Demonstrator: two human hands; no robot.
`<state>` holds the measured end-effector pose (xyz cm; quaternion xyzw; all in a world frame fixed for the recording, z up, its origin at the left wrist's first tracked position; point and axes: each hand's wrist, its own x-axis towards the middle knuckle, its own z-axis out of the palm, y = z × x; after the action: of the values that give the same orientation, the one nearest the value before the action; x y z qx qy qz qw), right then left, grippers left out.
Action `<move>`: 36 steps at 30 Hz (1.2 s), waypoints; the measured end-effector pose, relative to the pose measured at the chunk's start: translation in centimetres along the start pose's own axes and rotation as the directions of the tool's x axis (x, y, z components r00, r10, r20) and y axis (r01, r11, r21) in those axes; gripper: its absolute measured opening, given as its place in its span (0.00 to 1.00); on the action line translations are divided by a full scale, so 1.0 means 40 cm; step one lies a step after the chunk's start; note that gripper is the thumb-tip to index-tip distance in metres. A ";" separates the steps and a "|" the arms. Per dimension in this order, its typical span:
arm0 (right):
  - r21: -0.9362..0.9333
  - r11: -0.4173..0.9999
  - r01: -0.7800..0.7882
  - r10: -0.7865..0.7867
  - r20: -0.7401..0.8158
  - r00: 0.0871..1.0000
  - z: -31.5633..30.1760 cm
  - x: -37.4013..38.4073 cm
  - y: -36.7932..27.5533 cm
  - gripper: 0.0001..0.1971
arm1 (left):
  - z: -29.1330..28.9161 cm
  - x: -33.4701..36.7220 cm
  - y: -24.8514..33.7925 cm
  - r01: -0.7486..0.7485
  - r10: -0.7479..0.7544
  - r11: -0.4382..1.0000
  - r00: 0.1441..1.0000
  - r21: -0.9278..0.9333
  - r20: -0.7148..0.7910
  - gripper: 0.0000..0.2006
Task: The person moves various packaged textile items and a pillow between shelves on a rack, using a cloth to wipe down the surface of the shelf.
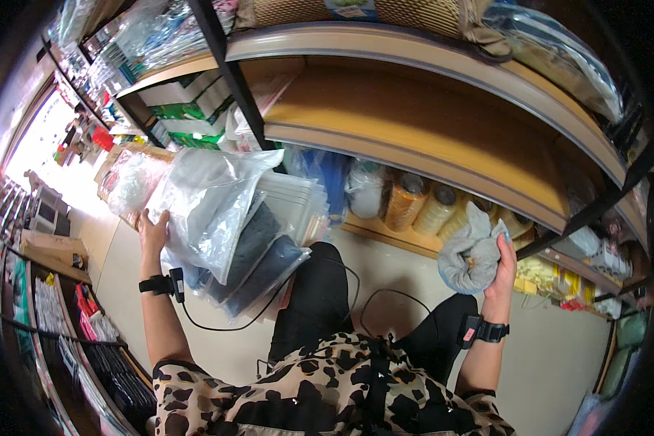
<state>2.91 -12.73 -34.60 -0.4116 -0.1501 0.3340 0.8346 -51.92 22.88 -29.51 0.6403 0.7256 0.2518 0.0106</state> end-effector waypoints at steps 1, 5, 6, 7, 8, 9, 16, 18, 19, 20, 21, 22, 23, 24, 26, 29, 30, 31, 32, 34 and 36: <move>-0.014 1.000 0.000 0.000 0.005 1.000 0.005 -0.002 0.002 0.16 | -0.012 -0.012 0.016 -0.028 0.028 0.999 1.000 0.023 -0.002 0.34; -0.028 1.000 -0.009 0.010 0.020 1.000 0.024 0.005 0.008 0.16 | -0.048 -0.064 0.111 -0.182 0.180 0.983 0.980 -0.007 -0.083 0.30; -0.032 0.999 -0.004 0.005 0.015 1.000 0.031 0.005 0.003 0.16 | -0.055 -0.077 0.155 -0.235 0.232 0.972 0.967 -0.020 -0.104 0.28; -0.043 0.999 0.006 -0.005 0.018 1.000 0.045 0.006 0.003 0.16 | -0.061 -0.082 0.180 -0.286 0.280 0.958 0.952 -0.028 -0.127 0.27; -0.055 0.998 0.018 -0.017 0.018 1.000 0.059 0.005 0.002 0.15 | -0.050 -0.078 0.189 -0.407 0.387 0.911 0.898 -0.066 -0.208 0.25; -0.065 0.997 0.033 -0.033 0.000 0.999 0.060 0.006 0.004 0.15 | -0.045 -0.091 0.230 -0.421 0.399 0.903 0.895 -0.084 -0.200 0.25; -0.342 0.938 0.051 0.061 0.308 0.949 0.249 -0.041 0.017 0.10 | 0.029 -0.408 0.609 0.144 0.847 0.325 0.396 -0.935 0.355 0.26; -0.351 0.931 0.100 0.067 0.434 0.899 0.287 -0.047 0.029 0.10 | 0.105 -0.494 0.667 0.284 0.905 0.358 0.128 -0.890 0.405 0.24; -0.327 0.937 0.120 0.060 0.490 0.870 0.294 -0.047 0.025 0.11 | 0.137 -0.518 0.685 0.376 0.910 0.391 -0.020 -0.840 0.414 0.23; -0.391 0.903 0.177 0.047 0.500 0.865 0.295 -0.047 0.010 0.10 | 0.152 -0.524 0.687 0.370 0.914 0.388 -0.037 -0.844 0.404 0.23; -0.401 0.897 0.186 0.032 0.478 0.878 0.271 -0.043 -0.003 0.10 | 0.164 -0.541 0.696 0.451 0.876 0.426 0.012 -0.784 0.483 0.21; -0.470 0.846 0.251 -0.048 0.402 0.914 0.239 -0.029 -0.016 0.10 | 0.174 -0.552 0.705 0.530 0.824 0.454 0.056 -0.717 0.563 0.20; -0.542 0.784 0.303 -0.133 0.330 0.935 0.213 -0.020 -0.031 0.10 | 0.178 -0.552 0.714 0.531 0.830 0.457 0.033 -0.713 0.556 0.20; -0.438 0.845 0.307 -0.206 0.262 0.943 0.199 -0.015 -0.048 0.10 | 0.172 -0.543 0.717 0.702 0.785 0.345 0.149 -0.623 0.602 0.18; -0.394 0.898 0.199 -0.205 0.027 0.978 0.083 0.009 -0.061 0.11 | 0.168 -0.530 0.740 0.874 0.724 0.128 0.241 -0.469 0.646 0.15; -0.639 0.769 0.000 -0.065 -0.078 0.995 0.016 0.006 -0.069 0.13 | 0.155 -0.512 0.754 0.807 0.768 0.146 0.272 -0.572 0.580 0.17; -0.837 0.529 -0.141 0.049 -0.136 0.989 0.005 -0.003 -0.070 0.14 | 0.145 -0.513 0.766 0.808 0.774 0.149 0.263 -0.570 0.576 0.17; -0.836 0.529 -0.145 0.041 -0.145 0.989 0.000 -0.014 -0.053 0.14 | 0.135 -0.513 0.776 0.822 0.784 0.173 0.219 -0.543 0.581 0.15; -0.903 0.428 0.037 -0.076 0.004 0.997 0.005 -0.027 -0.026 0.16 | 0.132 -0.516 0.787 0.834 0.792 0.198 0.173 -0.516 0.585 0.13; -0.822 0.525 0.222 -0.067 0.220 0.973 0.066 -0.036 -0.013 0.19 | 0.140 -0.540 0.806 0.809 0.814 0.223 0.153 -0.544 0.561 0.13; -0.668 0.720 0.187 0.015 0.284 0.959 0.141 -0.052 -0.010 0.20 | 0.123 -0.576 0.828 0.776 0.840 0.311 0.044 -0.548 0.541 0.12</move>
<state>-1.41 -10.99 -30.76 -0.6351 -0.3941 0.2674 0.6082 -15.52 4.83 -28.33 0.4661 0.1285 0.0899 0.8707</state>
